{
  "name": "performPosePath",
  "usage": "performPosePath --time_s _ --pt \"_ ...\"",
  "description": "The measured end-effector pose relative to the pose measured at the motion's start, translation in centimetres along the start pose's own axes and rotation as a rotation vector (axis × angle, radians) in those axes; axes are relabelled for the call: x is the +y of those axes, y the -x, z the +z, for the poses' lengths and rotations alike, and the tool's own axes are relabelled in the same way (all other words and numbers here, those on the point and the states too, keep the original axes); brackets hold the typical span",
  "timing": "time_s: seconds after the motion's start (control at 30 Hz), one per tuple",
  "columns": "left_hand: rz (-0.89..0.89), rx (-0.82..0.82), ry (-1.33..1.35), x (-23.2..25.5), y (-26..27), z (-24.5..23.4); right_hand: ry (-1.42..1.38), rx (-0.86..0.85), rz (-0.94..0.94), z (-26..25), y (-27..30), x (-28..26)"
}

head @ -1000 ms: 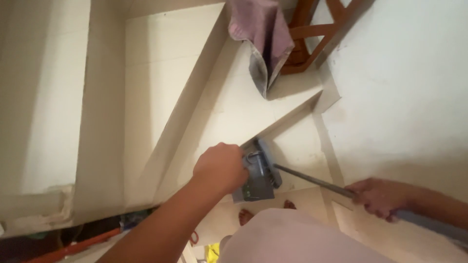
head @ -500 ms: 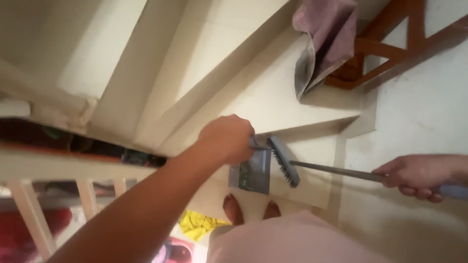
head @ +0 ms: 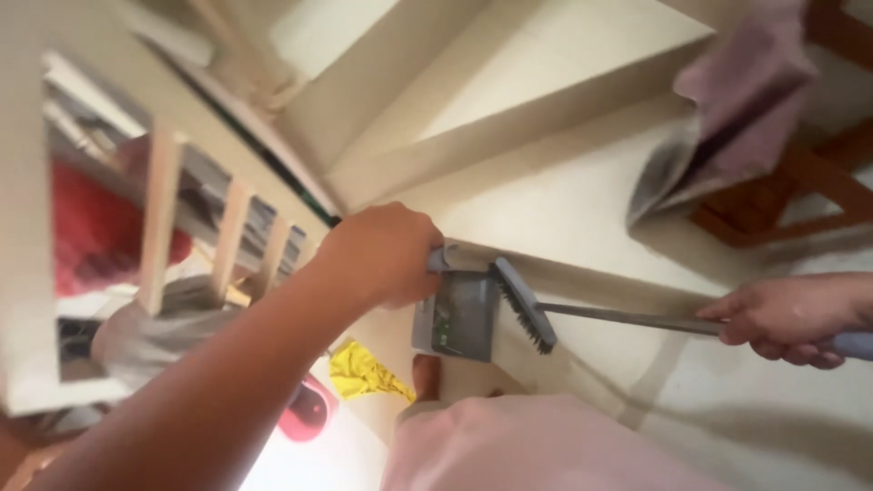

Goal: Sweep debris from the stairs into a dustpan using a broom.

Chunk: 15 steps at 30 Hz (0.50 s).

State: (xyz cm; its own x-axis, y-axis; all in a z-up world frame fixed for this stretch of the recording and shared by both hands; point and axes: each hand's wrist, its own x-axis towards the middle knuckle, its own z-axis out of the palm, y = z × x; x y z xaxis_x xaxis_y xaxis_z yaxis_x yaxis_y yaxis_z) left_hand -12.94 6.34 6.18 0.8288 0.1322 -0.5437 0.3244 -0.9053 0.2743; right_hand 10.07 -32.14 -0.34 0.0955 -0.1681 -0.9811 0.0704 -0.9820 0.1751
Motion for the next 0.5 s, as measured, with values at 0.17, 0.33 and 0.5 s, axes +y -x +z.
performPosePath --time_s 0.17,0.33,0.5 --pt "-0.138 0.026 0.020 -2.4 4.6 0.8 0.127 -0.038 -0.030 -1.6 -0.4 -3.7" --pt "-0.245 0.068 0.066 -4.2 9.0 2.0 0.182 -0.013 -0.091 -1.2 0.0 -7.1" --pt "-0.434 0.070 0.184 -4.4 12.6 3.2 0.290 -0.061 -0.155 -1.9 -1.4 -9.3"
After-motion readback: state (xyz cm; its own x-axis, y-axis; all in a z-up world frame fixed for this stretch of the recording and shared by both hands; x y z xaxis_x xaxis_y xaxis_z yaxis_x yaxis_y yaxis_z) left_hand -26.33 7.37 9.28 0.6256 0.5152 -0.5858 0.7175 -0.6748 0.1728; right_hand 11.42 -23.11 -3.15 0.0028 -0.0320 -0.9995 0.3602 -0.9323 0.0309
